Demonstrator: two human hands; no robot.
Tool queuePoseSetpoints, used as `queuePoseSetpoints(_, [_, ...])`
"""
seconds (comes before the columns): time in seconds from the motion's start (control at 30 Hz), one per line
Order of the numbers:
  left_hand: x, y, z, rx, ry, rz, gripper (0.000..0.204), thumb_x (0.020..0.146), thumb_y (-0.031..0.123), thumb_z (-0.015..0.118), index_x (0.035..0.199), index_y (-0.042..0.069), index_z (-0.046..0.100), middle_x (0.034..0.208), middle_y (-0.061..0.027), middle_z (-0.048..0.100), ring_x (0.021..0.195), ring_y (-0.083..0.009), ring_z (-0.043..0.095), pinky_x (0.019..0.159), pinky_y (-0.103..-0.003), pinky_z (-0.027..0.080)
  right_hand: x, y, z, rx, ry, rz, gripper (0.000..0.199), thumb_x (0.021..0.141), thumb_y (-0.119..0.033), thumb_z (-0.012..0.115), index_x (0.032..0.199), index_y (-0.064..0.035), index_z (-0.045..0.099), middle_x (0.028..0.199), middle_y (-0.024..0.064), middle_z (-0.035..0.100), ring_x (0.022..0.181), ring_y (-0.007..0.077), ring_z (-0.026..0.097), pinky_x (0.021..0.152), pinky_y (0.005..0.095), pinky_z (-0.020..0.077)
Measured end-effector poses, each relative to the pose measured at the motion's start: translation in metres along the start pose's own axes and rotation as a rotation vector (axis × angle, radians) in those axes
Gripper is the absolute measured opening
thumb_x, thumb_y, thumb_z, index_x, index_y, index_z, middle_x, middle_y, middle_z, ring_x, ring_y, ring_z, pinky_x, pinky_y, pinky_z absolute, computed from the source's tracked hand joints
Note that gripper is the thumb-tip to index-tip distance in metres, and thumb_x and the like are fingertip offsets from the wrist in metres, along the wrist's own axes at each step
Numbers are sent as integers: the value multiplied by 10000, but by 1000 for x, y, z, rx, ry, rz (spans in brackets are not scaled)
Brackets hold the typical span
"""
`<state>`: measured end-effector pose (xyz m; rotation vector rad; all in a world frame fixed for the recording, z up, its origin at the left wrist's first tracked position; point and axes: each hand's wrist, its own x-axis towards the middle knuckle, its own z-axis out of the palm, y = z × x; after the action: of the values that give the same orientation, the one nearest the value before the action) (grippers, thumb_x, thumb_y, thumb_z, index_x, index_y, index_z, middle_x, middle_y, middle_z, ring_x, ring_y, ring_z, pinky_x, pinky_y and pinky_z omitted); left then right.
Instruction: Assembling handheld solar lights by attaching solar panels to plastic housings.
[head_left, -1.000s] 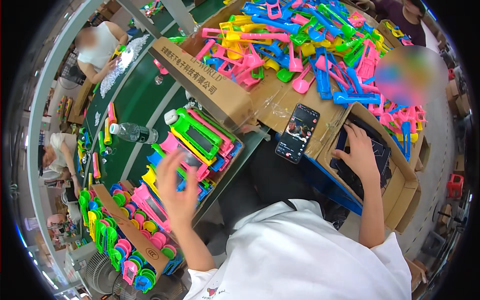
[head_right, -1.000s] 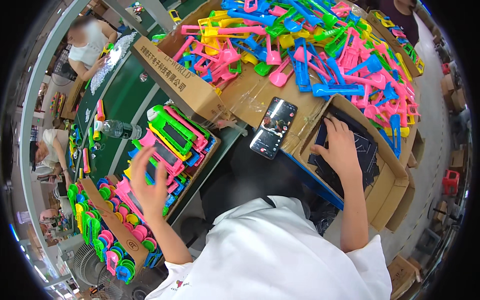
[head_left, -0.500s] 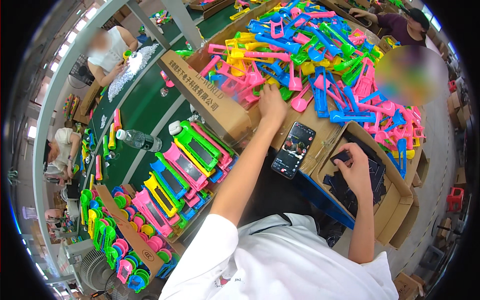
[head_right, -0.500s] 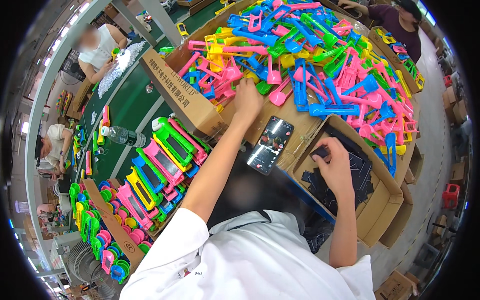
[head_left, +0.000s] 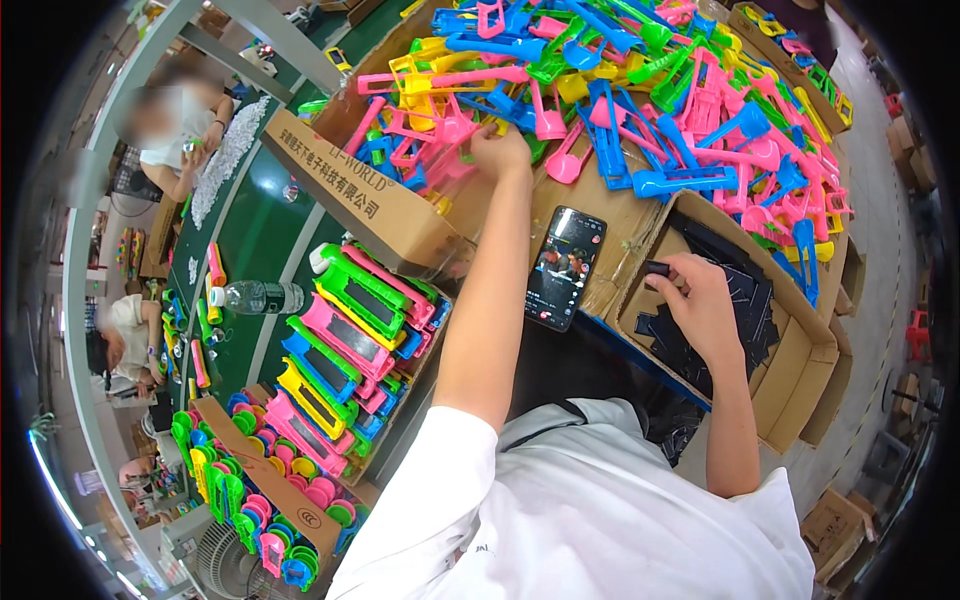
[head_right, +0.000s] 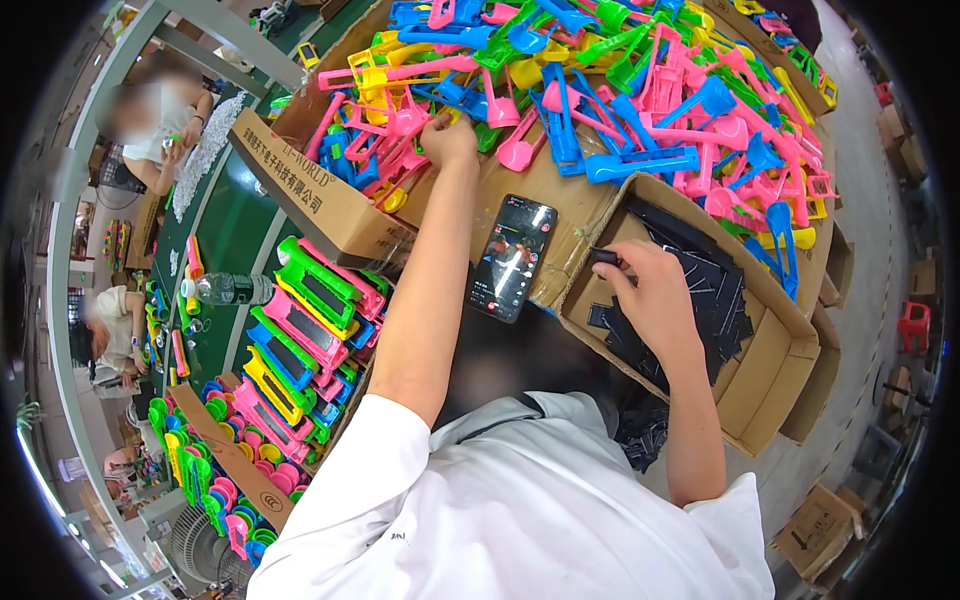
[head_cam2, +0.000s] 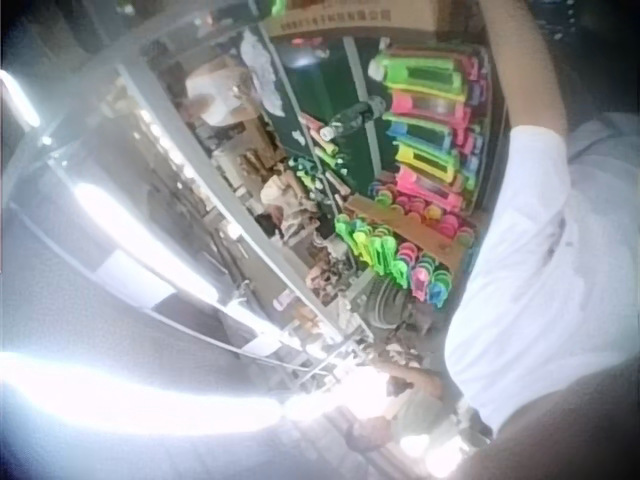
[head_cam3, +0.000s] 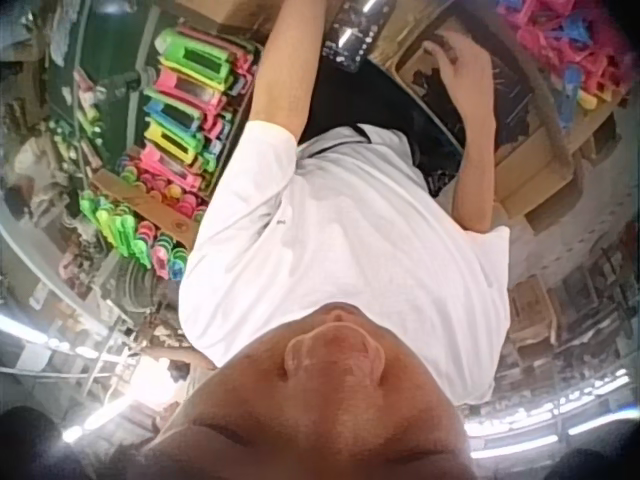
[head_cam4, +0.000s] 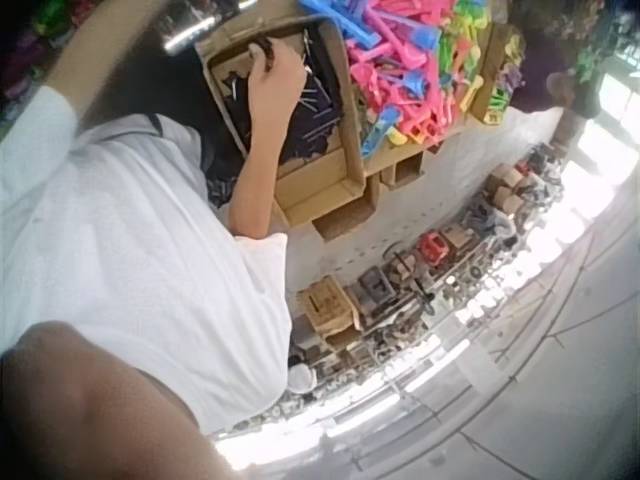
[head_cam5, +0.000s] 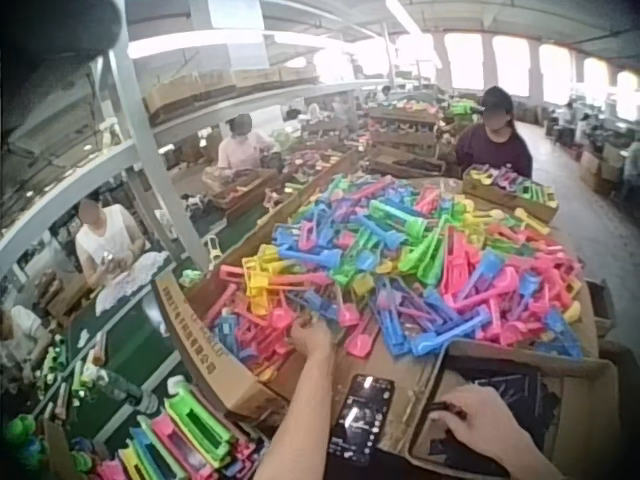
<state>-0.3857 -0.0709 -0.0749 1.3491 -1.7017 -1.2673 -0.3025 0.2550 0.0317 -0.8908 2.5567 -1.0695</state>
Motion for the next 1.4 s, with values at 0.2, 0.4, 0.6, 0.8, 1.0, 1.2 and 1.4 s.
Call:
queuePoseSetpoints(0.2, [-17, 20, -1, -392, 36, 84, 264, 885, 136, 787, 1059, 21, 625, 1009, -104, 694, 922, -226, 669, 834, -376, 525, 0, 4, -3, 33, 111, -35, 175, 908, -116, 754, 978, 36, 701, 859, 148, 678, 776, 279, 662, 681, 370, 532])
queuePoseSetpoints(0.4, [-36, 65, -39, -319, 87, 485, 116, 908, 82, 686, 976, 14, 622, 885, -101, 680, 815, -238, 655, 750, -397, 509, -1, 0, -10, 222, 134, -125, 146, 945, -90, 704, 939, 39, 637, 855, 85, 606, 725, 188, 609, 652, 318, 496])
queuePoseSetpoints(0.6, [-71, 96, -116, -155, 60, 830, 203, 1011, 151, 656, 1134, -5, 617, 1094, -104, 638, 954, -204, 636, 829, -325, 522, -18, -79, -5, 1810, -648, -251, 251, 946, -275, 638, 954, -26, 667, 1255, 316, 601, 1218, 441, 595, 1005, 517, 491])
queuePoseSetpoints(0.8, [-148, 74, -211, -320, 23, 751, 362, 1002, 51, 693, 1311, -21, 517, 1108, -119, 676, 993, -140, 662, 872, -262, 545, -43, -182, 51, 2377, -1098, -697, 366, 880, -347, 746, 930, 9, 679, 1391, 274, 557, 1291, 364, 503, 1104, 501, 345])
queuePoseSetpoints(1.0, [-222, -2, -318, -41, -89, 479, 433, 1016, -8, 616, 1421, 14, 466, 1131, -130, 661, 984, -145, 646, 878, -270, 538, -59, -222, 95, 2532, -1037, -887, 356, 892, -349, 724, 897, 3, 676, 1317, 269, 597, 1187, 343, 567, 1002, 466, 405])
queuePoseSetpoints(1.2, [-250, -78, -351, -402, -356, -30, 465, 1010, 65, 657, 1422, 20, 447, 1083, -79, 625, 958, -142, 651, 796, -263, 553, -87, -251, 98, 2703, -875, -737, 388, 942, -359, 600, 848, 10, 672, 1440, 332, 514, 1251, 413, 548, 1006, 498, 419])
queuePoseSetpoints(1.4, [-248, -101, -349, -566, -503, -243, 525, 1068, 324, 607, 1482, 35, 464, 1228, -56, 673, 979, -85, 670, 743, -211, 542, -93, -267, 127, 2522, -564, -1037, 414, 958, -354, 565, 814, 22, 664, 1404, 333, 558, 1238, 409, 567, 1012, 485, 423])
